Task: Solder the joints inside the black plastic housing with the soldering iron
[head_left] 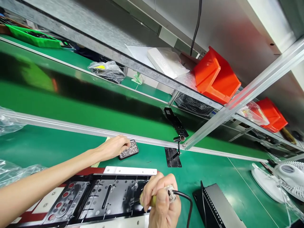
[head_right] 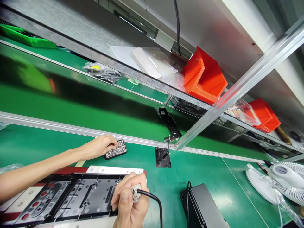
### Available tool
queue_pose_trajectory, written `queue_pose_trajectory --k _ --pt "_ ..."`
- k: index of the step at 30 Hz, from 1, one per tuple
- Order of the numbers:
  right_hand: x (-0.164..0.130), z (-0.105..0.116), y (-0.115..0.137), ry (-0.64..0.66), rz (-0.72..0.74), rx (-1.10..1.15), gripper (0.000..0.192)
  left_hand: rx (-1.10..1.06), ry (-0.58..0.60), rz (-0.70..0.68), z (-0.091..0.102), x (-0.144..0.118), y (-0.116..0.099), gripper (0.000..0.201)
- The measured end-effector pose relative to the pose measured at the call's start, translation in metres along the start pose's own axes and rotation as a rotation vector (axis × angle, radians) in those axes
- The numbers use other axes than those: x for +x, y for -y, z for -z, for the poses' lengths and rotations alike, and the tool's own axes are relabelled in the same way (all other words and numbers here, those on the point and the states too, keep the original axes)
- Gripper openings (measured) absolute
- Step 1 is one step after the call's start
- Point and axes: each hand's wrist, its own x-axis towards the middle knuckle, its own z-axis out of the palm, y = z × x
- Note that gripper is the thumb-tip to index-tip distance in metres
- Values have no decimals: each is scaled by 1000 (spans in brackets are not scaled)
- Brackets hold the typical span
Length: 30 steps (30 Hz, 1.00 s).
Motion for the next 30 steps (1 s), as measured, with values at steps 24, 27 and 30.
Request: queue_pose_trajectory --k 24,27,30 --pt "20 0 27 130 -28 -40 36 -269 -5 64 46 -109 -59 50" --pt "22 0 27 126 -18 -46 36 -303 -52 -50 35 -147 -63 44" --pt "22 -1 27 128 -8 -55 37 -291 -73 -128 19 -172 -60 33"
